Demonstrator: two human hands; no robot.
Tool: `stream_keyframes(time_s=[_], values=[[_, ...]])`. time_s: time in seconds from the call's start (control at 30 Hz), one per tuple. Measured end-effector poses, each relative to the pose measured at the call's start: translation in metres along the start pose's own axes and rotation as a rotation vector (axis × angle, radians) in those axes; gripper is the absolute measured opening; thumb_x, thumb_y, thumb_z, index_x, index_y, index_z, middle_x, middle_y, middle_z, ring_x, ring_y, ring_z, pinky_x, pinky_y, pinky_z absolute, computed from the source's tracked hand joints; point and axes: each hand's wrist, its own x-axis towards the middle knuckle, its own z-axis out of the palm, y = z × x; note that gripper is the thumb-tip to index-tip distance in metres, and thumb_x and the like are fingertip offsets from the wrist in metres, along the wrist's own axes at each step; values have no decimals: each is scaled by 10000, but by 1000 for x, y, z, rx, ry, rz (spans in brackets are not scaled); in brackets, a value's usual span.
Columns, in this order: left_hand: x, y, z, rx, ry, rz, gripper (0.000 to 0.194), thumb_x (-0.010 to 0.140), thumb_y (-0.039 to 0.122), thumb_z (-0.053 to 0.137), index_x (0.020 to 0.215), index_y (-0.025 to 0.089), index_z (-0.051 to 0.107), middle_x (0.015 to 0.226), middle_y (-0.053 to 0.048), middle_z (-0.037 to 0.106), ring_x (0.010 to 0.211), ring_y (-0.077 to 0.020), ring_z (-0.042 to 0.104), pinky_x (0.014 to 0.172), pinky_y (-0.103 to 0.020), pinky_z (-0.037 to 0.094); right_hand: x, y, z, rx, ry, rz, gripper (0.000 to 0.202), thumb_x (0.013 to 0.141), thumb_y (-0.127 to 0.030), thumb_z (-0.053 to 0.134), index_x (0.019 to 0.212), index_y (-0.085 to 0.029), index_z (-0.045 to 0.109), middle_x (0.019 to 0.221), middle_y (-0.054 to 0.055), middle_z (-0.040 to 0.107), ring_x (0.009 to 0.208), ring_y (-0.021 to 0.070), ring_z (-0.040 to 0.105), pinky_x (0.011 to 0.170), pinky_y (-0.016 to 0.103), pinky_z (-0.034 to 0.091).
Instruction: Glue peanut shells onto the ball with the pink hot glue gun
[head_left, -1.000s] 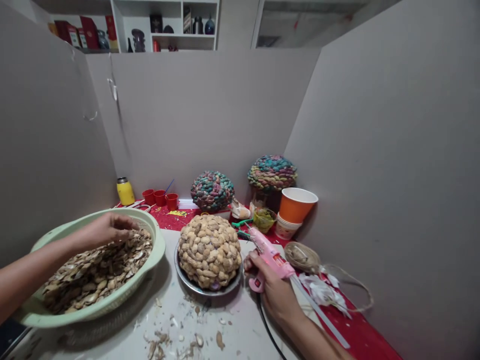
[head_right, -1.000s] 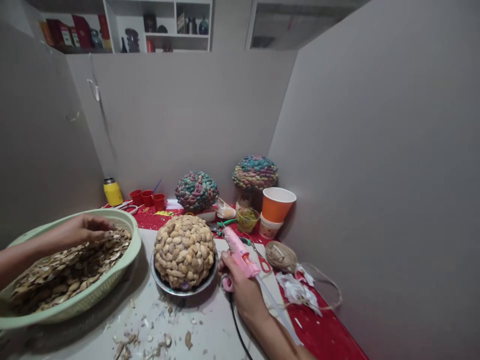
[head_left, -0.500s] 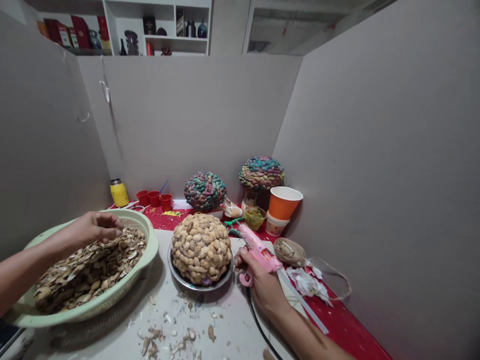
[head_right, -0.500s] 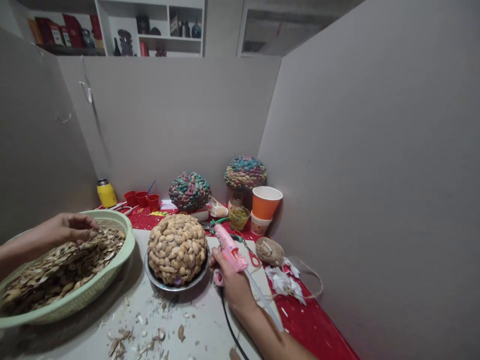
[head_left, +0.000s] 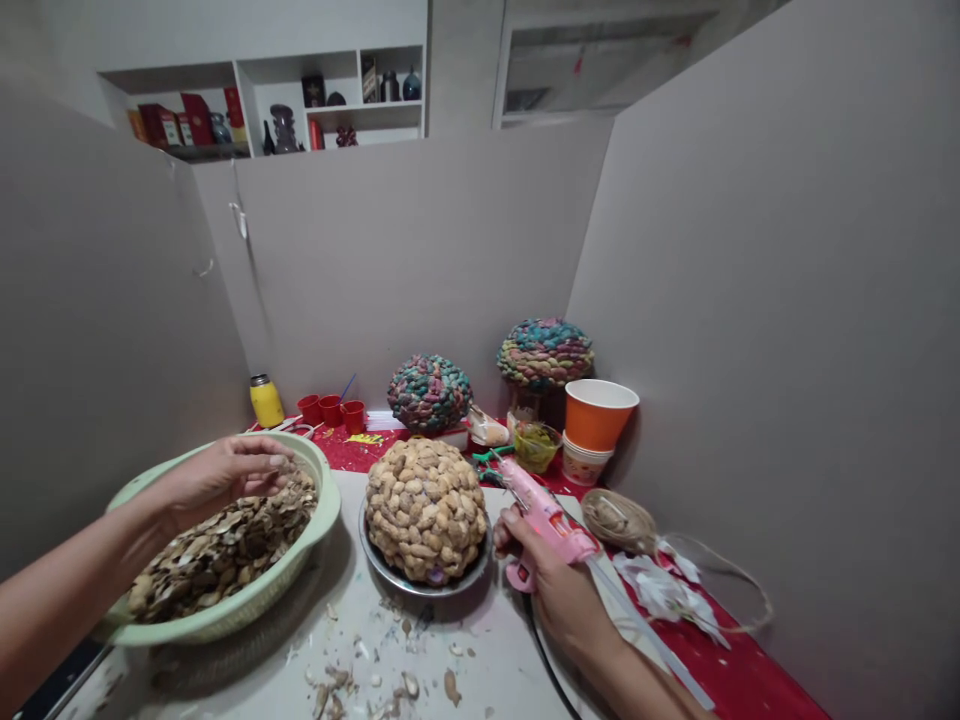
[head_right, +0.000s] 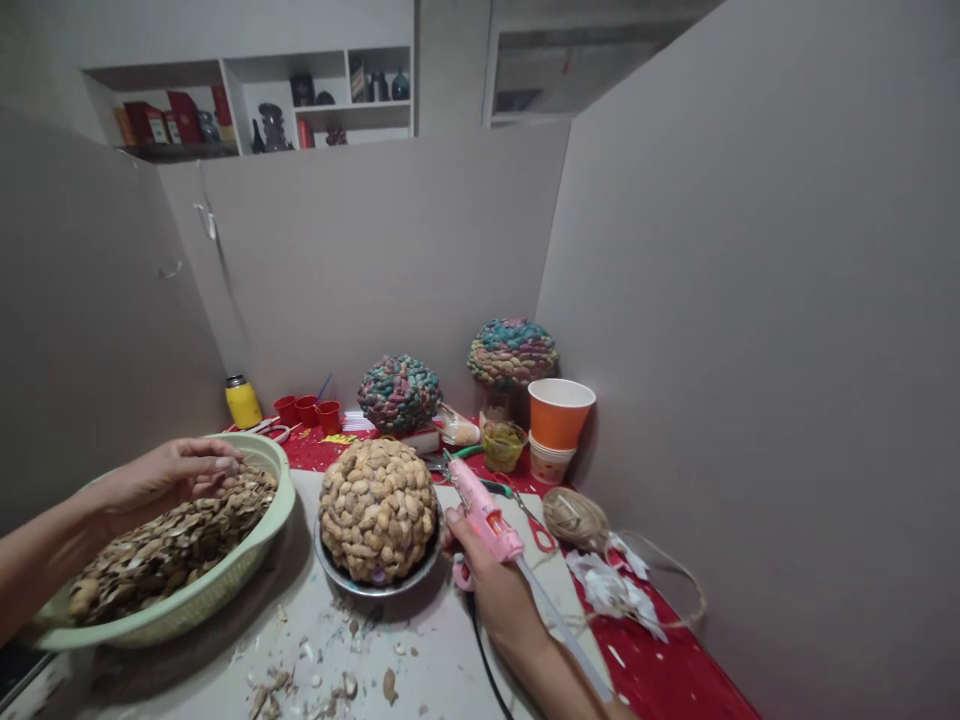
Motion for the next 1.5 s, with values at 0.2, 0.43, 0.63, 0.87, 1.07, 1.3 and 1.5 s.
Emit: stream_keyframes(time_s=[0.2, 0.43, 0.63, 0.87, 1.07, 1.3, 1.5], values=[[-5, 0, 1, 14, 20, 14, 308, 595, 234, 905, 867, 159, 780, 868, -74, 764, 766, -156, 704, 800, -271, 571, 1, 1, 0, 0, -27, -8, 392, 723, -556, 760, 669, -187, 640, 651, 17, 601, 602, 170, 532, 548, 268, 421], [-5, -8, 2, 127, 54, 59, 261, 621, 276, 889, 830, 173, 771, 775, -33, 753, 676, -138, 658, 704, -259, 529, -2, -3, 1, -9, -26, -2, 425, 708, -587, 757, 674, -184, 628, 661, 17, 618, 593, 164, 541, 530, 256, 411], [-5, -14, 23, 185, 5, 86, 282, 638, 327, 864, 850, 174, 759, 778, -50, 737, 681, -167, 638, 673, -297, 502, -3, -6, 5, -8, -13, 2, 452, 688, -605, 761, 665, -177, 618, 666, 15, 601, 567, 141, 502, 502, 240, 381], [-8, 5, 84, 228, -162, 133, 216, 657, 336, 830, 774, 184, 731, 665, -8, 685, 626, -134, 583, 633, -264, 462, -5, -12, 9, 0, -6, 16, 467, 683, -613, 754, 633, -181, 586, 642, 5, 566, 556, 127, 479, 480, 219, 359], [13, 19, 124, 310, -167, 207, 286, 579, 343, 836, 716, 169, 655, 608, 33, 612, 563, -112, 528, 554, -242, 430, -7, -22, 8, -21, -17, 6, 484, 671, -625, 751, 597, -181, 575, 575, -12, 531, 483, 108, 407, 458, 231, 339], [31, 16, 135, 411, -163, 245, 259, 596, 331, 785, 694, 163, 613, 583, 42, 592, 522, -96, 491, 537, -234, 393, -7, -26, 11, -80, 59, -62, 434, 716, -558, 748, 570, -192, 564, 526, -13, 522, 472, 124, 415, 461, 247, 338], [38, 13, 149, 491, -166, 305, 208, 601, 289, 736, 688, 186, 578, 639, 26, 614, 583, -122, 534, 571, -244, 407, -9, -27, 10, -121, 73, -98, 435, 707, -551, 750, 512, -205, 571, 488, -13, 497, 441, 137, 415, 472, 280, 363]])
